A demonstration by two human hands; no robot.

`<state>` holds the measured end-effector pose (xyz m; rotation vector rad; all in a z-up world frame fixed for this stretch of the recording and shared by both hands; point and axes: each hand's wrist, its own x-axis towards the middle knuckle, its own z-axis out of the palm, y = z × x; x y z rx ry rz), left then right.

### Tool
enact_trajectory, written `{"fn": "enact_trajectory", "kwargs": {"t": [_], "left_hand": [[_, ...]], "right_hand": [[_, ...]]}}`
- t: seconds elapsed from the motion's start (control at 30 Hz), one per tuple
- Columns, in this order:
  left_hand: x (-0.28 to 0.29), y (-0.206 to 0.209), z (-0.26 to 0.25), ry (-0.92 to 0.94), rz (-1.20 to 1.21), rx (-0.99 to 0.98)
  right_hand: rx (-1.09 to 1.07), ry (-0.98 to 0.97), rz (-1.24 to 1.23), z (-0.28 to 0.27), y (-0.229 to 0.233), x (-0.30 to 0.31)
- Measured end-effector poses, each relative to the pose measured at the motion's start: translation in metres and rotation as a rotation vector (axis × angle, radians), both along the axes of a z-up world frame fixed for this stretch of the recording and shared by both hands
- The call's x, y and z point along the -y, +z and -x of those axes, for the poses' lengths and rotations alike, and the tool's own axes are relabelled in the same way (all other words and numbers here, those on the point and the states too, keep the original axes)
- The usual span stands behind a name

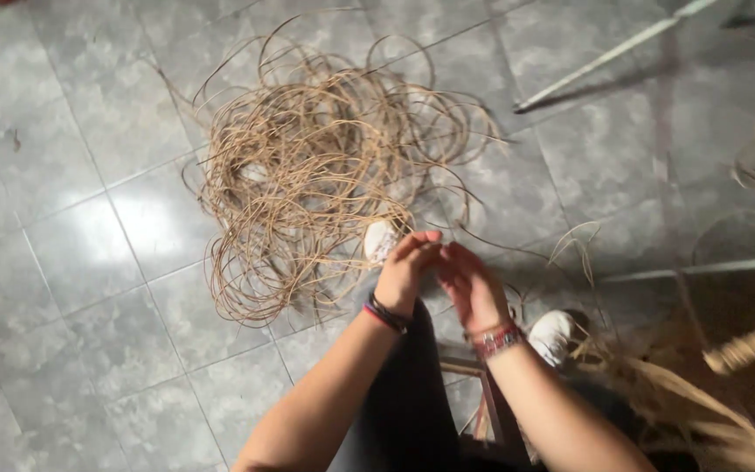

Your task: Tying natural fiber strands onto a circular frame to create a decorative fringe for a piece of furniture.

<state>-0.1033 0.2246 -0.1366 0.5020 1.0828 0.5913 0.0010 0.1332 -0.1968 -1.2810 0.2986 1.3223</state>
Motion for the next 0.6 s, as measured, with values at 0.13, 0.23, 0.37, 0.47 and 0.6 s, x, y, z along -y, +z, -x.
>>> {"fn": "enact_trajectory", "kwargs": {"t": [0.13,0.23,0.37,0.47,0.6], "left_hand": [[-0.054,-0.106,0.018,0.18,0.208,0.032],[-0.074,-0.147,0.029,0.317,0.327,0.112],[-0.079,-0.166,0.05,0.41,0.447,0.195],[-0.062,-0.208,0.072,0.45,0.498,0.148],[-0.003,-0.344,0.107,0.681,0.771,0.048]], "right_hand": [[-0.059,0.122,0.049,-0.023,-0.115,-0.037],[-0.093,0.249,0.232,-0.024,-0.245,-0.027],[-0.184,0.423,0.46,-0.001,-0.326,-0.028],[-0.279,0.325,0.336,0.003,-0.305,-0.056],[-0.268,0.15,0.11,0.002,-0.202,-0.12]]}}
